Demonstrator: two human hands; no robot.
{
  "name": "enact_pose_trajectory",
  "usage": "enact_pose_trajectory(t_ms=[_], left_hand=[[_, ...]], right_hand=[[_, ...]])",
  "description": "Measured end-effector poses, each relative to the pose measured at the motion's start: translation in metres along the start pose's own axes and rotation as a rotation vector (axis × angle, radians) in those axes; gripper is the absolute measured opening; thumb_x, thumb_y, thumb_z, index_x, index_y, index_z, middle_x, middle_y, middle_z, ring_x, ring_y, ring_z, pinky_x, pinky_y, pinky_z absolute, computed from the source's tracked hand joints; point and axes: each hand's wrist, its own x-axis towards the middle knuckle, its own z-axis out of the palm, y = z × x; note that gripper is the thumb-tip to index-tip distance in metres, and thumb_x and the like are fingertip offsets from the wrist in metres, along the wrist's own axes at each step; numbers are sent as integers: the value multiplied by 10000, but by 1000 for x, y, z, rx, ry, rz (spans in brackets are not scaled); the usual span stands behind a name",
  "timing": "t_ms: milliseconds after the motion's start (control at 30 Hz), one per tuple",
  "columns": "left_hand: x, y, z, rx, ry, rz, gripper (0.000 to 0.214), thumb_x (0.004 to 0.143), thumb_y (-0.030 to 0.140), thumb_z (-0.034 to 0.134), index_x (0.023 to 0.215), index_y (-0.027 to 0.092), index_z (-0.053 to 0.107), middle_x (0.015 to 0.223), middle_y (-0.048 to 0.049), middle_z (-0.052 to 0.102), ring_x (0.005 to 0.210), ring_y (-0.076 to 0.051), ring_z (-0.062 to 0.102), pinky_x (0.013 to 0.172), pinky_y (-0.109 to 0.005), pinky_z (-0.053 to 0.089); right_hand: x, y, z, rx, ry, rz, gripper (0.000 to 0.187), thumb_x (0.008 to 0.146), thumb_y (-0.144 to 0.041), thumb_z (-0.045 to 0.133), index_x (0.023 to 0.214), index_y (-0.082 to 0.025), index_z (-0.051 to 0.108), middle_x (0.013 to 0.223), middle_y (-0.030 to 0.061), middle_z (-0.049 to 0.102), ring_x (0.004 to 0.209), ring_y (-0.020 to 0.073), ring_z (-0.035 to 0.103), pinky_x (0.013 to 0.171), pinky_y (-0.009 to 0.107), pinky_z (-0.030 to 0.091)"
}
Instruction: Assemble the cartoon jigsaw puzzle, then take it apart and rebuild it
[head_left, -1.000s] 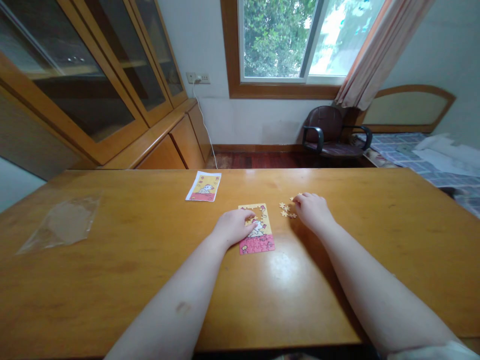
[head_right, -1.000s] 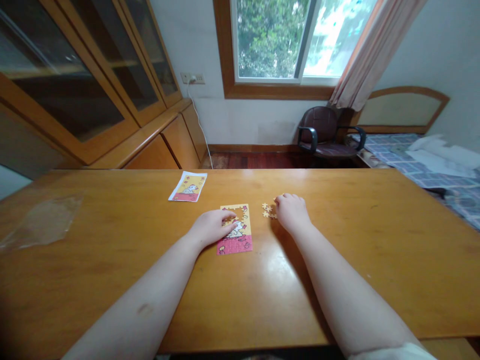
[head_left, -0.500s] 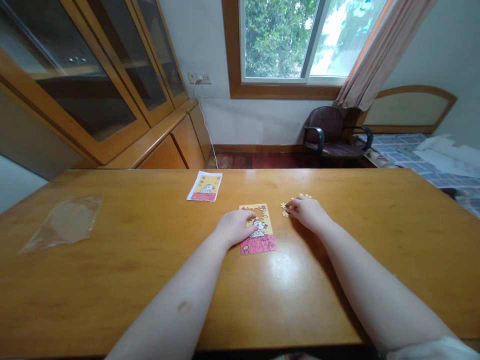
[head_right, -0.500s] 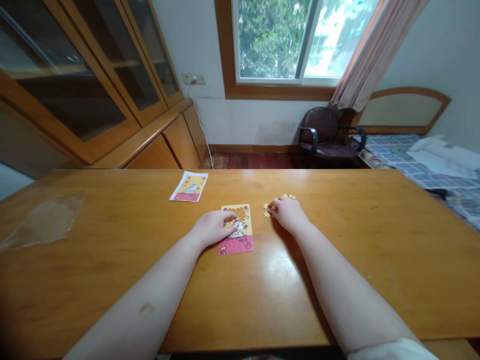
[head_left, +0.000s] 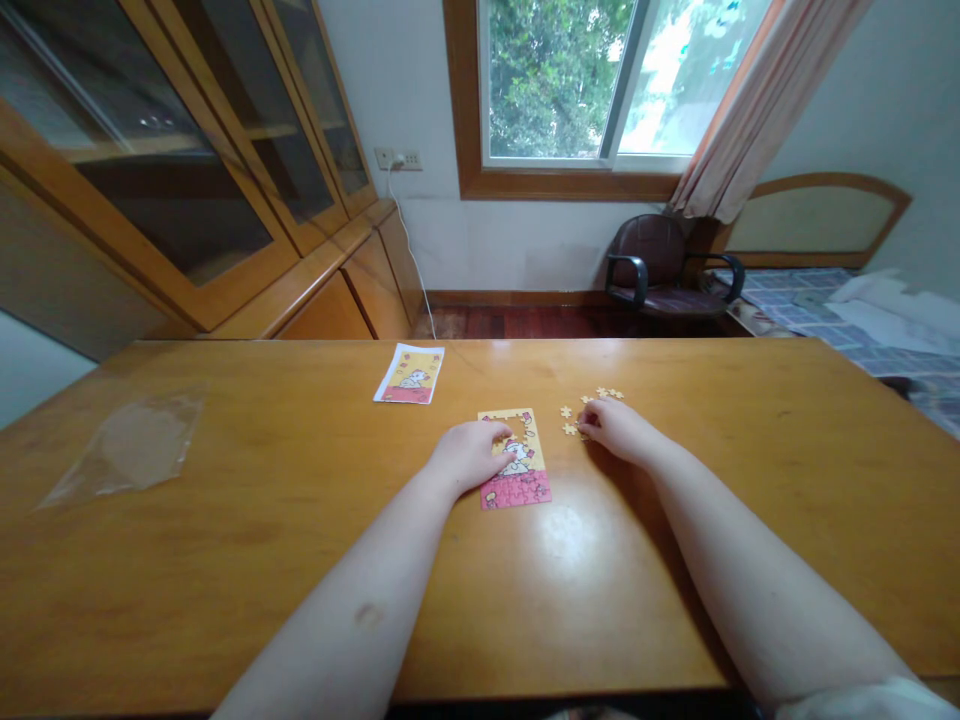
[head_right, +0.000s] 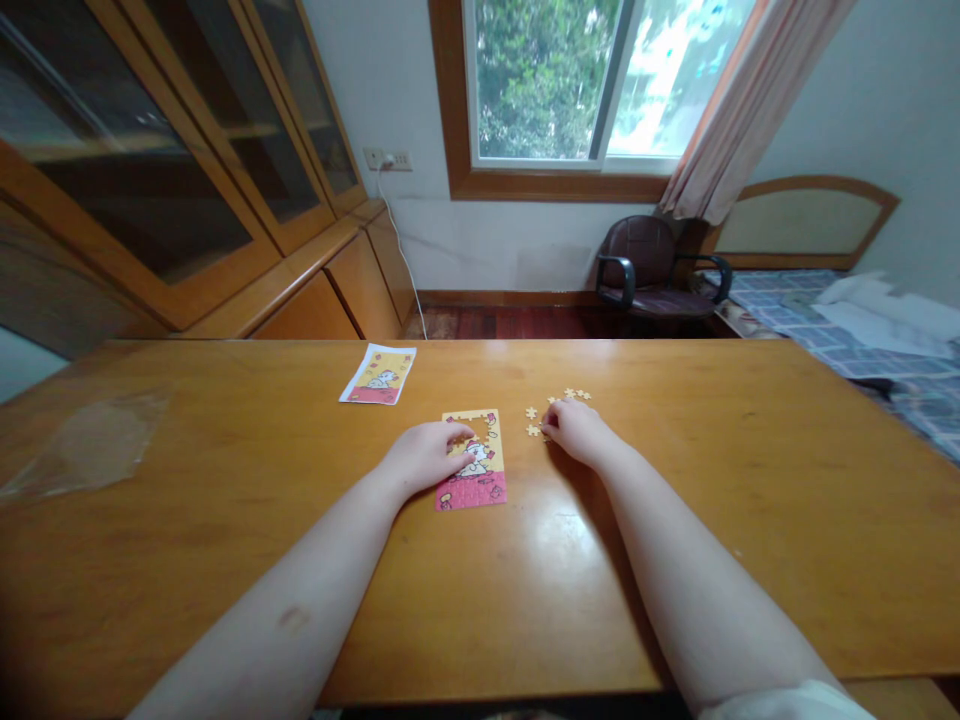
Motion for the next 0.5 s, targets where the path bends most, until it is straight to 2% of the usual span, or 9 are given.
enact_pose_trajectory(t_ms=[200, 500], left_hand=[[0, -1, 1, 8, -5, -2, 372, 792, 455, 562, 1119, 300, 646, 1104, -4, 695, 997, -210, 638, 822, -282, 480], [0, -1, 1, 8, -10, -11, 380, 792, 469, 561, 1122, 301, 645, 1104, -5, 695, 996, -211, 639, 823, -287, 483]], right_hand=[[1, 2, 0, -22, 56, 0, 78, 769, -219, 628, 832, -178, 649, 894, 69, 656, 846, 178, 587, 743, 248, 414], [-1, -1, 1, 23, 38, -7, 60, 714, -184, 623, 771, -168, 615, 834, 68, 660, 774, 173, 579, 681, 241, 413]])
